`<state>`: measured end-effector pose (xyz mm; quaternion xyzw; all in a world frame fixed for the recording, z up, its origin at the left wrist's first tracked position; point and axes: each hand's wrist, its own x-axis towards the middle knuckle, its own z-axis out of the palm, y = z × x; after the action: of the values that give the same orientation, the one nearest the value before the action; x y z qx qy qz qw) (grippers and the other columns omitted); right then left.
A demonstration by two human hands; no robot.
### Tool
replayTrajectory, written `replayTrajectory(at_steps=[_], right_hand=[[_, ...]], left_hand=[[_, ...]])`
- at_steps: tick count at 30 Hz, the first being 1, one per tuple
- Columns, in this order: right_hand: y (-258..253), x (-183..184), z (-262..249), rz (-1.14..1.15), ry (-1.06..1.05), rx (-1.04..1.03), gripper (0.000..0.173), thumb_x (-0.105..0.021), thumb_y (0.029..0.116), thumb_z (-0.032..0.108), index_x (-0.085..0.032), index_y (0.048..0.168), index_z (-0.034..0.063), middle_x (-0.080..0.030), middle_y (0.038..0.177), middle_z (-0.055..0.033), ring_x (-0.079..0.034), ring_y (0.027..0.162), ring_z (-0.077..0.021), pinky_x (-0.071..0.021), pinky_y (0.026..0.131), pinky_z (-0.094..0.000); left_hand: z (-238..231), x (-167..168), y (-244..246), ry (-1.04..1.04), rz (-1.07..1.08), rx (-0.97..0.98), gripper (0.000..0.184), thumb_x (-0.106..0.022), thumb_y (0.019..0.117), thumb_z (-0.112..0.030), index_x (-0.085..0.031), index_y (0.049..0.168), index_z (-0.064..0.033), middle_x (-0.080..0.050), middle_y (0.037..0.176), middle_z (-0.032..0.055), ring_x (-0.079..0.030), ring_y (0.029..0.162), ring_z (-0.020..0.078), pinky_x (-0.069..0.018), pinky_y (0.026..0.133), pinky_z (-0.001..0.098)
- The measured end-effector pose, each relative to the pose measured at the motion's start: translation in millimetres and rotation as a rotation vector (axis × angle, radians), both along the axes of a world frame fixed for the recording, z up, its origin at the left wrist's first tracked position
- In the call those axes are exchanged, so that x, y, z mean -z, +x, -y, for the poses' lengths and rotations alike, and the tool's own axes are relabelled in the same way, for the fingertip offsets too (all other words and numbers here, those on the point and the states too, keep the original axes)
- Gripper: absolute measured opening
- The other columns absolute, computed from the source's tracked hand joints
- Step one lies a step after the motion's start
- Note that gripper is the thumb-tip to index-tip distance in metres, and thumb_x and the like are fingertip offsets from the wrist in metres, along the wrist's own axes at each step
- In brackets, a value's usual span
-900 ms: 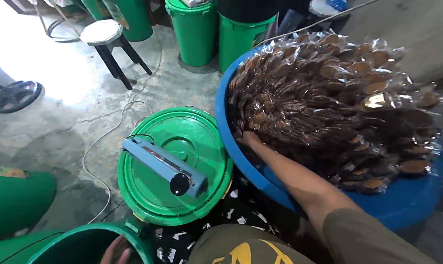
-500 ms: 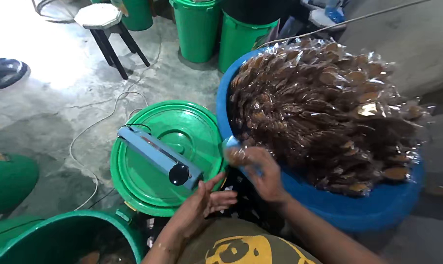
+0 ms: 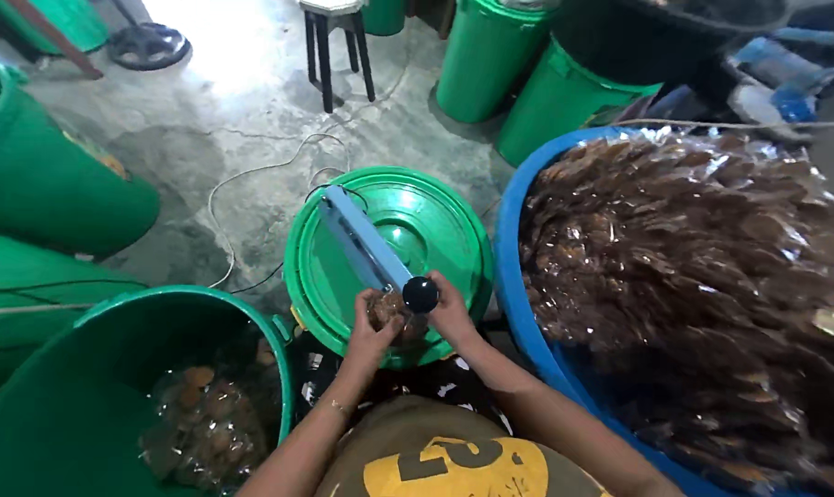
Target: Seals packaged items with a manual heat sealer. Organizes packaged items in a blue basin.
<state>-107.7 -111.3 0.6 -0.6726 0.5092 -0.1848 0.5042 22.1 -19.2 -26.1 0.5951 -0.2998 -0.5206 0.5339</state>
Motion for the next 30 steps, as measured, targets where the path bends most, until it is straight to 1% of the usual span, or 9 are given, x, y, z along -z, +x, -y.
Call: replayTrajectory(at_steps=[3,8,10,12,15,19,22,26,30], right_hand=[[19,11,28,-0.235,-0.180,-0.199,0.031,-0.060,0.0961,0.005,-0.061,0.124,-0.0072,-0.070,0.111,-0.0256,-0.068,0.107,-0.0385,-0.0528,0.095,-0.0542],[38,-29,71,-0.163,-0.068,-0.175,0.033,-0.042,0.1107,0.016,-0.059,0.128,-0.0071,-0.068,0.109,-0.0228,-0.068,0.096,-0.0279,-0.0543,0.089,-0.0418],[35,-63,68,-0.170,-0.094,-0.379,0.038,-0.044,0.1107,0.020,-0.055,0.139,-0.0023,-0.065,0.128,-0.0204,-0.065,0.116,-0.0278,-0.0513,0.101,-0.0432],[39,-83,48,-0.420,-0.159,-0.650,0.055,-0.052,0.1077,0.030,-0.041,0.155,0.0032,-0.045,0.155,-0.0226,-0.046,0.142,-0.0373,-0.0386,0.115,-0.0531],[49,-62,18,-0.677,-0.150,-0.689,0.079,-0.058,0.1034,0.028,-0.013,0.166,0.0121,-0.027,0.164,-0.0256,-0.038,0.146,-0.0434,-0.0389,0.113,-0.0583],[39,-18,-3,-0.511,-0.464,-0.438,0.059,-0.054,0.1007,0.028,-0.043,0.156,0.0093,-0.053,0.149,-0.0228,-0.060,0.126,-0.0386,-0.0537,0.096,-0.0499],[31,2,-7,-0.351,-0.643,-0.355,0.051,-0.055,0.0977,0.025,-0.057,0.145,0.0039,-0.059,0.142,-0.0248,-0.068,0.114,-0.0400,-0.0582,0.085,-0.0496],[27,10,-4,-0.277,-0.720,-0.326,0.049,-0.058,0.0953,0.023,-0.062,0.139,0.0022,-0.063,0.136,-0.0253,-0.071,0.109,-0.0395,-0.0602,0.081,-0.0488],[26,6,-2,-0.287,-0.642,-0.345,0.050,-0.056,0.0966,0.025,-0.060,0.142,0.0044,-0.061,0.139,-0.0249,-0.069,0.111,-0.0405,-0.0589,0.083,-0.0508]], left_hand=[[14,10,5,0.033,0.190,-0.127,0.065,-0.071,0.0893,-0.010,-0.037,0.143,0.0031,-0.056,0.130,0.0217,-0.061,0.113,0.0224,-0.0537,0.094,0.0367],[41,8,25,0.066,0.272,-0.240,0.068,-0.074,0.0903,-0.014,-0.037,0.144,0.0041,-0.053,0.132,0.0282,-0.059,0.115,0.0333,-0.0529,0.094,0.0441],[49,3,36,0.085,0.258,-0.254,0.069,-0.072,0.0932,-0.017,-0.035,0.147,0.0033,-0.051,0.133,0.0295,-0.062,0.113,0.0348,-0.0568,0.089,0.0454],[54,3,43,0.082,0.278,-0.256,0.065,-0.067,0.0974,-0.022,-0.035,0.148,0.0044,-0.048,0.135,0.0319,-0.059,0.116,0.0369,-0.0539,0.093,0.0466],[55,4,52,0.111,0.290,-0.229,0.058,-0.054,0.1045,-0.028,-0.035,0.150,0.0025,-0.047,0.137,0.0319,-0.056,0.120,0.0382,-0.0499,0.098,0.0494],[45,19,64,0.205,0.030,-0.337,0.052,-0.040,0.1103,-0.022,-0.022,0.156,-0.0045,-0.054,0.129,0.0264,-0.062,0.108,0.0310,-0.0545,0.087,0.0471],[43,33,77,0.277,-0.112,-0.413,0.042,-0.035,0.1109,-0.017,-0.031,0.150,-0.0015,-0.056,0.114,0.0175,-0.060,0.091,0.0198,-0.0528,0.079,0.0359],[48,20,76,0.192,-0.359,-0.456,0.048,-0.014,0.1130,-0.035,-0.032,0.143,-0.0024,-0.063,0.106,0.0112,-0.065,0.082,0.0155,-0.0558,0.074,0.0322],[55,9,66,0.149,-0.345,-0.448,0.066,-0.001,0.1082,-0.050,-0.022,0.153,-0.0062,-0.061,0.118,0.0137,-0.065,0.091,0.0160,-0.0551,0.080,0.0330]])
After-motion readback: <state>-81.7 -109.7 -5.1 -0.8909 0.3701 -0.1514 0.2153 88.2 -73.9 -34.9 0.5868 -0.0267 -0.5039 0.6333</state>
